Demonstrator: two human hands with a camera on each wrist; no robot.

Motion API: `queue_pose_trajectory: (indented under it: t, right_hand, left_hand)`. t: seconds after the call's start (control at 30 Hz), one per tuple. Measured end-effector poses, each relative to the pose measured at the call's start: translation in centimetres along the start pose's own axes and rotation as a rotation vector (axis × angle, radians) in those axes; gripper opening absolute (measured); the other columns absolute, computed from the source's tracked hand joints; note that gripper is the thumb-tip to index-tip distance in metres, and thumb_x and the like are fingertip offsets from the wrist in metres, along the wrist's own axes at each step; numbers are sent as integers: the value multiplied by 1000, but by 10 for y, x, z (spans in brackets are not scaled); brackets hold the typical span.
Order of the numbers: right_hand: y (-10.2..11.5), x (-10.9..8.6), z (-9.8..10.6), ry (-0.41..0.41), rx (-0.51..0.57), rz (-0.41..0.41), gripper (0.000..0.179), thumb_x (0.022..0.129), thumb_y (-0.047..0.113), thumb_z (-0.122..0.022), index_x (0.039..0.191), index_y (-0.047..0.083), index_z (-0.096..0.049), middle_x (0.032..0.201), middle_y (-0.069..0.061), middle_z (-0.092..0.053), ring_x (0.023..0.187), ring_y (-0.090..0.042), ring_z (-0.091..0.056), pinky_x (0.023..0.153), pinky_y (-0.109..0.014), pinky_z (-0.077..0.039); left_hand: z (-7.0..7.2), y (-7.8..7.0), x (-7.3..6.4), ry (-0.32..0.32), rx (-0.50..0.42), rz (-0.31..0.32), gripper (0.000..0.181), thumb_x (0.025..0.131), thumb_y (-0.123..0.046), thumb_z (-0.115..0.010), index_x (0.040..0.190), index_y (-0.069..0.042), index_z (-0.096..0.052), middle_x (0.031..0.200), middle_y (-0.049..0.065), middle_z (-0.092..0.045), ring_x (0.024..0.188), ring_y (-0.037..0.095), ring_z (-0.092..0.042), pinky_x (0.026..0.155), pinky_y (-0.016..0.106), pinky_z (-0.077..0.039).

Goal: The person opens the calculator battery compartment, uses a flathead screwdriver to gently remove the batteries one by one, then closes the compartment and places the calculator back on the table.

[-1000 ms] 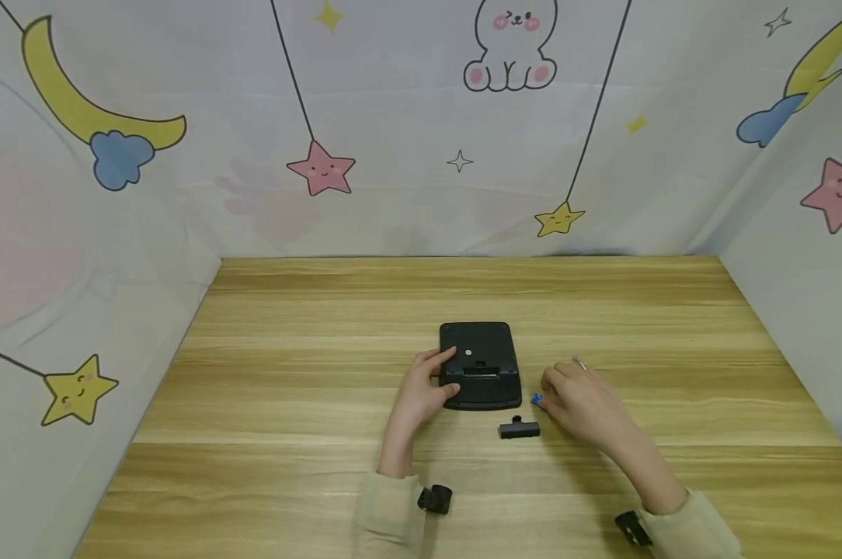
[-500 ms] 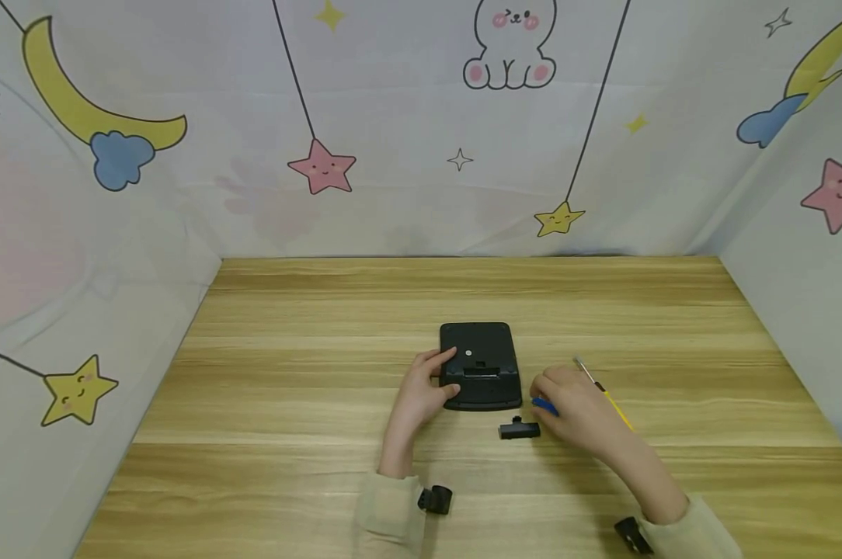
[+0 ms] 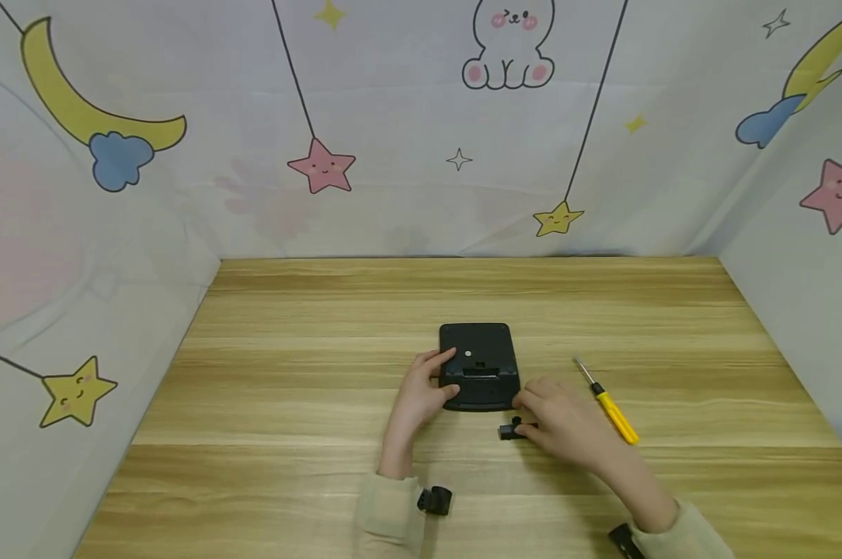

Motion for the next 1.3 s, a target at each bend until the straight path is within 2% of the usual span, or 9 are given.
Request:
queue_pose_trajectory:
  t: [0.13, 0.43, 0.73, 1.3]
  right_hand:
    - [1, 1, -3, 45, 28, -18, 26, 79, 30, -78, 98, 16, -68, 94, 6, -63, 89, -12, -54, 82, -35, -48]
    - [3, 1, -7, 60, 66, 0, 24, 79, 27, -78, 97, 15, -67, 93, 6, -62, 88, -12, -52, 81, -36, -46]
    - [5, 1, -10, 100, 63, -4, 24, 79, 26, -78, 97, 16, -66, 93, 7, -61, 86, -10, -50, 80, -36, -44]
    - [5, 2, -11, 117, 42, 0, 22, 79, 27, -78, 93, 16, -65, 89, 6, -61, 81, -10, -49, 76, -36, -44]
  left_hand:
    - [0, 0, -1, 3, 6, -4, 58, 82, -2, -70, 136, -15, -56, 146, 14, -43, 120, 34, -51, 93, 48, -47]
    - [1, 0, -2, -2, -4, 7, 57, 82, -3, -70, 136, -17, -57, 147, 13, -43, 122, 34, -50, 94, 48, -47]
    - [1, 0, -2, -3, -4, 7, 57, 82, -3, -70, 136, -17, -56, 147, 13, -43, 123, 34, -50, 96, 49, -46]
    - [1, -1, -2, 1, -1, 3, 57, 83, -4, -70, 136, -18, -56, 147, 13, -43, 123, 34, -50, 95, 49, -46]
Point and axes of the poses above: each hand's wrist, its own x-axis towards the middle knuckle, its own z-axis out of the back of the hand, y = z × x, the point moved 4 cm from there along x, towards the middle knuckle
